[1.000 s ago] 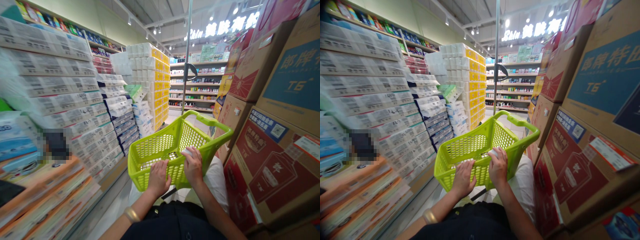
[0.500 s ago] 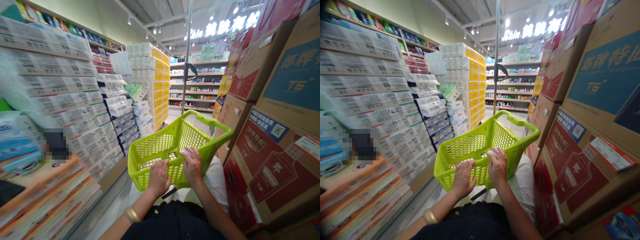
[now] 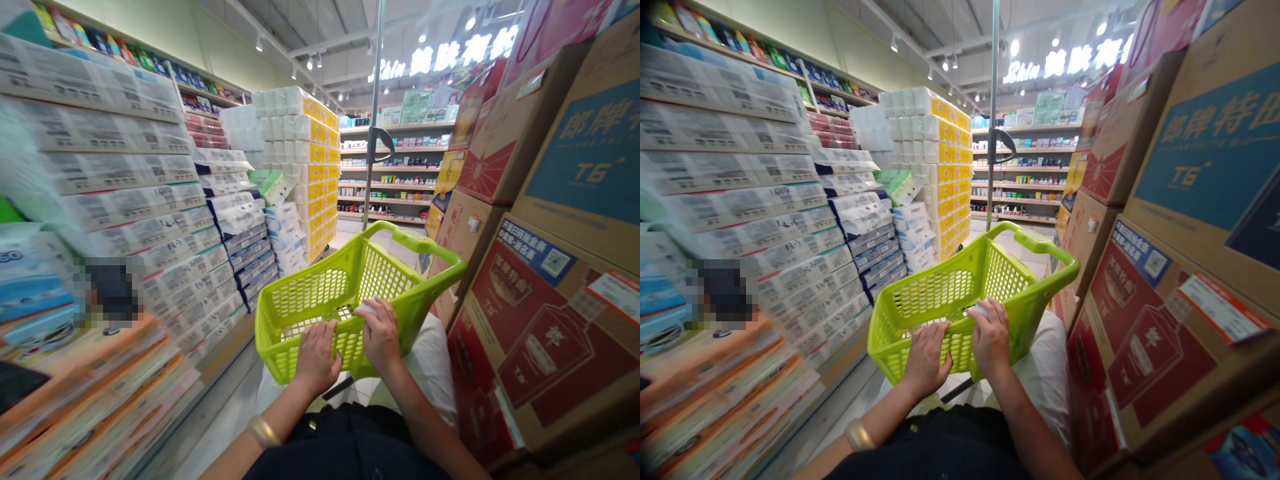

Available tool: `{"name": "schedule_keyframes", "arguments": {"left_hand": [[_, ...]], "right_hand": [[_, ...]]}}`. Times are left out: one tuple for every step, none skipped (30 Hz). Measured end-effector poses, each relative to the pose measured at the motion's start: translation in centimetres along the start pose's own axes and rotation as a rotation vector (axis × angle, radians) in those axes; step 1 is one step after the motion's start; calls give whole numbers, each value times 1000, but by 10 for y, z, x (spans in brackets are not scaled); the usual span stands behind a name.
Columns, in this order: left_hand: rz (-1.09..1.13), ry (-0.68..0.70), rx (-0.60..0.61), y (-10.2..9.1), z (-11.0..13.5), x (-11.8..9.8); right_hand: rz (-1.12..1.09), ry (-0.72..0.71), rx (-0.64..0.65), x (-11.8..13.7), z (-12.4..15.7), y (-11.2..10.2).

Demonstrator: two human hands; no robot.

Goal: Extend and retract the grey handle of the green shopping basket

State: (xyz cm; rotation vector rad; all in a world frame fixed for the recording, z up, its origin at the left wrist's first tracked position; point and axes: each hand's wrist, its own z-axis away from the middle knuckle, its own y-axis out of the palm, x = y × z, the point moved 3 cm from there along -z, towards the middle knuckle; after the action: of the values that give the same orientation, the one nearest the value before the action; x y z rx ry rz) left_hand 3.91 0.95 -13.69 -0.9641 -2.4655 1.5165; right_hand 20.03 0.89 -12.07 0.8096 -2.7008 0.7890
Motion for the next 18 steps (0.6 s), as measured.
{"name": "schedule_keyframes", "arguments": {"left_hand": [[1,-2,3,0,0,0],[0,-4,6,0,0,0],[-1,-4,10,0,0,0],[-2,-3,15,0,0,0],[-2,-2,19,0,0,0],[-1,0,22,0,0,0],[1,1,23,0,0,1],[5,1,23,0,0,1],[10,2,22,0,-1,1],[16,3,20,1,-1,2],[22,4,16,0,-1,2],[27,3,11,0,-1,3],[30,2,9,0,-1,3],[31,1,8,0,-2,4],[33,3,10,0,-2,6],[35,5,13,0,-3,7],[38,9,16,0,-3,9],[43,11,18,0,-4,11]], "right_hand": [[-10,-25,33,4,2,3],[-20,-51,69,7,4,6],[-27,-71,96,9,5,7],[-28,-77,107,8,5,7],[-23,-67,98,4,3,5],[-11,-42,68,-2,0,2],[5,-10,23,-8,-3,-3],[21,22,-27,-15,-6,-7],[35,48,-72,-20,-9,-11],[44,67,-103,-24,-11,-13],[49,74,-114,-24,-11,-14],[49,69,-101,-22,-11,-12],[47,53,-70,-18,-10,-9],[46,30,-29,-13,-8,-6],[49,6,10,-9,-6,-2],[55,-15,39,-6,-5,0],[65,-27,48,-5,-5,1],[79,-30,39,-7,-6,0]]}}
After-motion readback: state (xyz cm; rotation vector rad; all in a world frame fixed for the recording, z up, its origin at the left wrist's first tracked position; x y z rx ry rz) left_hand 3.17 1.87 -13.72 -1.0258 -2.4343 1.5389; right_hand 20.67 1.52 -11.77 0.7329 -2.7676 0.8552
